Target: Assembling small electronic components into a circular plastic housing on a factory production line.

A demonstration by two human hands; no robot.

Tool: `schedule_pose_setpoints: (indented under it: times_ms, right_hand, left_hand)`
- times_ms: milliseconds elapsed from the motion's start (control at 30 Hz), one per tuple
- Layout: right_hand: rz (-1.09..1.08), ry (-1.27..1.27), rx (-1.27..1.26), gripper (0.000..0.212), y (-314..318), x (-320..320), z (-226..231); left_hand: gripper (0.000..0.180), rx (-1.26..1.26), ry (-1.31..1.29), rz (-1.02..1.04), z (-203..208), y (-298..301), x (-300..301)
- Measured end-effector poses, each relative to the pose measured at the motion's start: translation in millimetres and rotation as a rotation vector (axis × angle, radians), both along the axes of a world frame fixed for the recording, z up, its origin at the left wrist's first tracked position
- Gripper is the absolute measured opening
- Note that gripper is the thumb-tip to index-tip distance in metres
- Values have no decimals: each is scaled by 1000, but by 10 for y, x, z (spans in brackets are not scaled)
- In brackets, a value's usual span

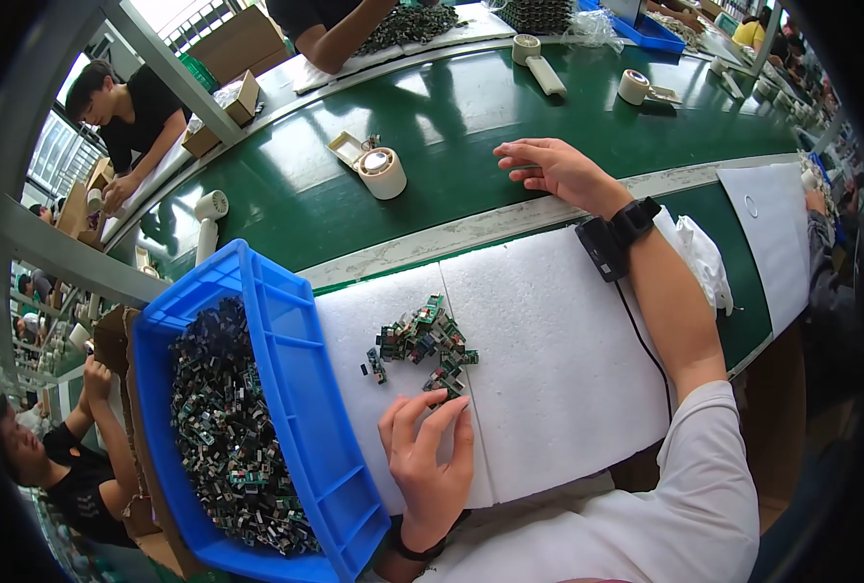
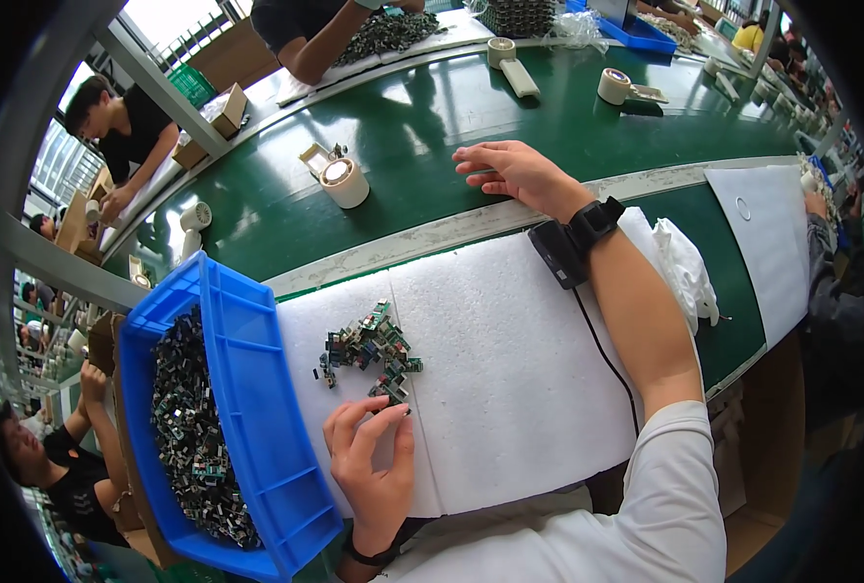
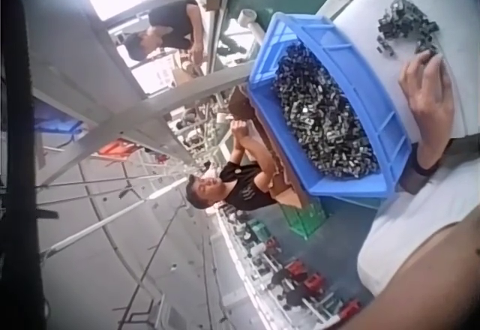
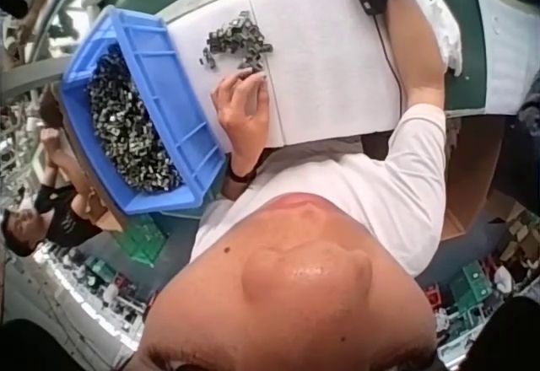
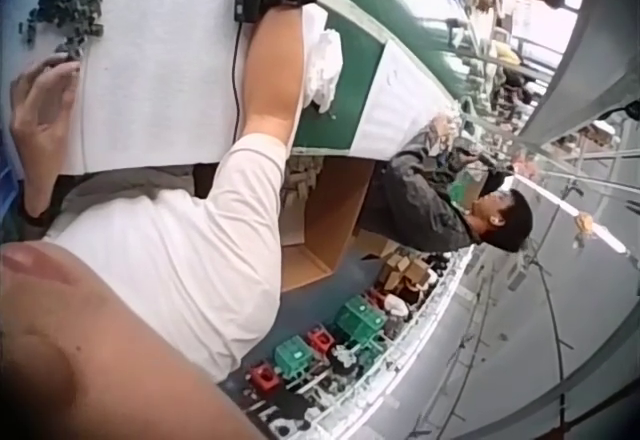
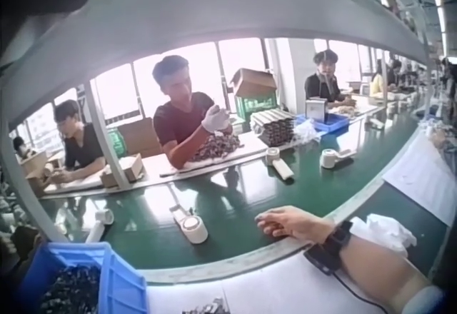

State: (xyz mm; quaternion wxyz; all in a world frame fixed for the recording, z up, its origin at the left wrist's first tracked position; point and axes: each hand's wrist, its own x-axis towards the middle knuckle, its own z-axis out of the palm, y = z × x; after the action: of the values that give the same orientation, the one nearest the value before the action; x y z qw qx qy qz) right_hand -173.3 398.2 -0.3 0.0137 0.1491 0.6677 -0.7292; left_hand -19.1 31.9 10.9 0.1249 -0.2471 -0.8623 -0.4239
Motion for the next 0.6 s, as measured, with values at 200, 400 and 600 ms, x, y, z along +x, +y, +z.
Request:
schedule_pose_setpoints:
  times_ms: [200,400,600]
  right_hand:
    - [-6,-17,20,33,-11,-2,18]
    - [-7,-14,25,33,-53,25,70]
    - [9,-19,25,33,-44,20,69]
  left_hand:
    - [33,63,-58,-10,-53,-44,29]
    - [35,93,-57,-8,-25,-65,27]
    - [29,158,45,41,-7,-88,26]
